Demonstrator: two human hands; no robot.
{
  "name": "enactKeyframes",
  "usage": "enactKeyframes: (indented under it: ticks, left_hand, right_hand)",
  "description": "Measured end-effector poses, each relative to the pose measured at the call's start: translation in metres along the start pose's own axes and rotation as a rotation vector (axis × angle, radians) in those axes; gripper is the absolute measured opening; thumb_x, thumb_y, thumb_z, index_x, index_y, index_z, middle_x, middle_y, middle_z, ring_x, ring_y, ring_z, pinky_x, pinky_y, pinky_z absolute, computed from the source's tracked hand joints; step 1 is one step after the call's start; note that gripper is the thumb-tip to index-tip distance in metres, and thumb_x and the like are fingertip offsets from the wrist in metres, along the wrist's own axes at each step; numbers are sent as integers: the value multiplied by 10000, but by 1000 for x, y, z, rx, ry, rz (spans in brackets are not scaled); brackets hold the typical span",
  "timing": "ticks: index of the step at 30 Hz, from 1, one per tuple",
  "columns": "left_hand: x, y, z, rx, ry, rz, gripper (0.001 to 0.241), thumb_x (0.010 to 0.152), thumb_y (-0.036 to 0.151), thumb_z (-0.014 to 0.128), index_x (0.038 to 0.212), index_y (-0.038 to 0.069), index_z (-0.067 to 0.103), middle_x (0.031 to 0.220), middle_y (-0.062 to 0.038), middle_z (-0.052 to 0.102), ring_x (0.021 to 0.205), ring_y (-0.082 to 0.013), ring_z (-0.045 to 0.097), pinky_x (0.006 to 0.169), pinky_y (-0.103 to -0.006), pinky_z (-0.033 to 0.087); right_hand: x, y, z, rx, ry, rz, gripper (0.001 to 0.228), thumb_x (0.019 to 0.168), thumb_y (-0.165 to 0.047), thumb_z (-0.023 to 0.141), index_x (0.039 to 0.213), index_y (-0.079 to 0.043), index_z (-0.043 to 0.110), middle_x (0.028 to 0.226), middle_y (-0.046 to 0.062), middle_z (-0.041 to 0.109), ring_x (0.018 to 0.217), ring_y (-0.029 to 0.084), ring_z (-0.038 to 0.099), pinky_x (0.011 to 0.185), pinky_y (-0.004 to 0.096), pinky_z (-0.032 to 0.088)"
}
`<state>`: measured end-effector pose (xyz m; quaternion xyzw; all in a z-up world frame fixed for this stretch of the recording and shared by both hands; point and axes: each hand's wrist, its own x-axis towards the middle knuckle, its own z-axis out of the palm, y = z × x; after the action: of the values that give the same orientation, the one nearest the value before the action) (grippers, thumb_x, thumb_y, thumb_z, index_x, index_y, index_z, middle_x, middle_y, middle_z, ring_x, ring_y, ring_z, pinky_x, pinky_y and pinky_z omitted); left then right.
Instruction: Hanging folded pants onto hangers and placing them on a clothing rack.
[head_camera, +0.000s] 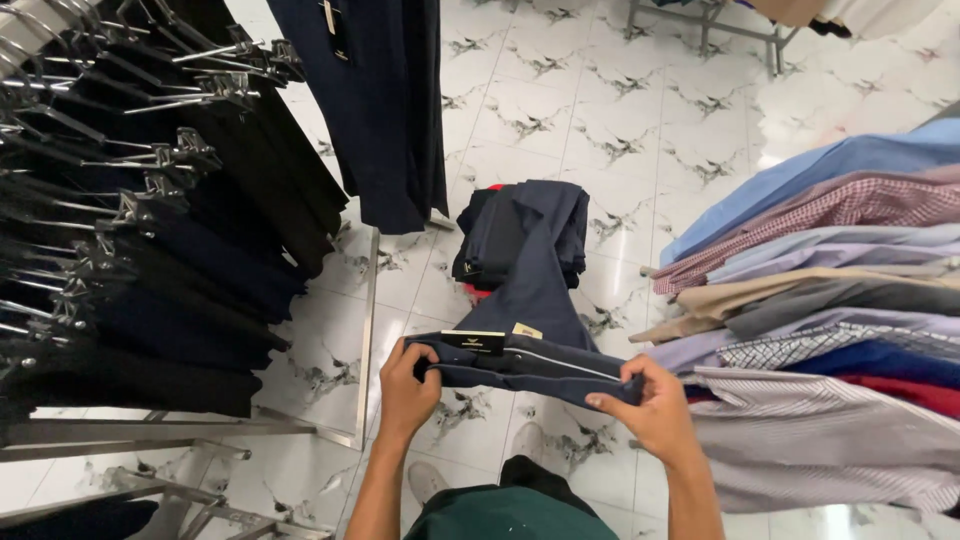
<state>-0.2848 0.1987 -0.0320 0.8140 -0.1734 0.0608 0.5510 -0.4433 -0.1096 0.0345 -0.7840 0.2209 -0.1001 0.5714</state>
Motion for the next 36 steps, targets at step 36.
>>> enactKeyframes:
  ticks: [36]
  left_hand:
    - [-40, 39, -205, -172, 82, -491, 226, 691, -50, 565, 785, 54, 741, 809, -141, 676, 858, -244, 610, 788, -386, 527]
  right_hand:
    - [-8, -53, 141, 286, -41, -247, 544, 972, 11, 645, 1481, -30, 458, 982, 136, 693, 886, 158, 661, 839, 325, 597]
